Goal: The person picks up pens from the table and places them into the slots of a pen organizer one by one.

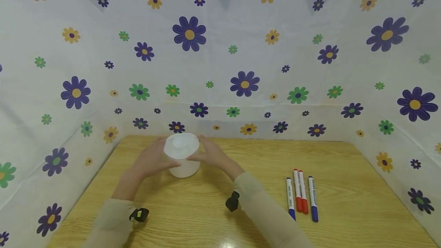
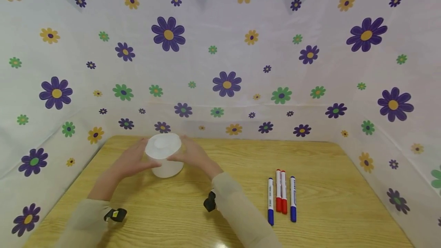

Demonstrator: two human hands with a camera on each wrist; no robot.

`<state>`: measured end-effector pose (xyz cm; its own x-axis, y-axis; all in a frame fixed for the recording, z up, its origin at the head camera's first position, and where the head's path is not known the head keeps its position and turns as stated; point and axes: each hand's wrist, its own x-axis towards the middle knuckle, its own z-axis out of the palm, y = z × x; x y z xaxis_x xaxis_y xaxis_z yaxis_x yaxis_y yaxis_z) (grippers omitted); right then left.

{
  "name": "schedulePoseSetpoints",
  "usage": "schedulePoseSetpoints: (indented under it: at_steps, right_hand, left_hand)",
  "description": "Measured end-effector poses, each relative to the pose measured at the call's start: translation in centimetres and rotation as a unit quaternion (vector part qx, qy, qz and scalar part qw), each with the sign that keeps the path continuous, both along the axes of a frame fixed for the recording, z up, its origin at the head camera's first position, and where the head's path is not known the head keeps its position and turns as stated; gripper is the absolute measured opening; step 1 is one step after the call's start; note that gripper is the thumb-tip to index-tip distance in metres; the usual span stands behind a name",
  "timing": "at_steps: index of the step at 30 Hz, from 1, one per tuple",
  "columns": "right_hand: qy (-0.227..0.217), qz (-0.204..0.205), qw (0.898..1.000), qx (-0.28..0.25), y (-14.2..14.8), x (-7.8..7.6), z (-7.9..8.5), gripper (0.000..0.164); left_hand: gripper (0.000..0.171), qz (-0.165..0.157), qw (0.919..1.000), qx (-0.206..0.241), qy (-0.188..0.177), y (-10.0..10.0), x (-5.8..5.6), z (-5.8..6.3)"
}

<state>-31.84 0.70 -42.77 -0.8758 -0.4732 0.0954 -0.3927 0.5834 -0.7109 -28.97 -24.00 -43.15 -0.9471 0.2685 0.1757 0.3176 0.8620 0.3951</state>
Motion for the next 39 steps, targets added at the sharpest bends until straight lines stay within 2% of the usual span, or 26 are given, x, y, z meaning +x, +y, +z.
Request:
schedulePoseSetpoints:
  at_steps: [11,18,27,32,39]
  right_hand:
    - [0.021,-0.019,1.000,-0.012,2.6,0.4,-0.2,0.088]
    - [0.029,-0.033,0.999,-0.012,4.3,1.0,-0.1,0.086]
    - [0.040,-0.045,0.998,-0.033,6.0,1.8,-0.3,0.084]
    - [0.037,-0.064,0.997,-0.035,6.9,2.4,-0.3,0.086]
    - [0.045,-0.075,0.996,-0.032,8.2,3.0,-0.6,0.086]
  left_hand:
    - [0.110,-0.008,0.9999,0.006,-0.008,2.6,-0.6,0.0]
    - [0.113,-0.008,0.9998,-0.009,-0.018,4.6,-0.3,0.2]
    - [0.107,-0.026,0.9996,-0.009,0.007,6.2,-0.1,0.3]
    - [0.109,-0.029,0.9995,-0.014,0.004,7.2,-0.3,0.0]
    - [0.110,-0.036,0.9992,-0.011,-0.012,8.8,0.2,0.5]
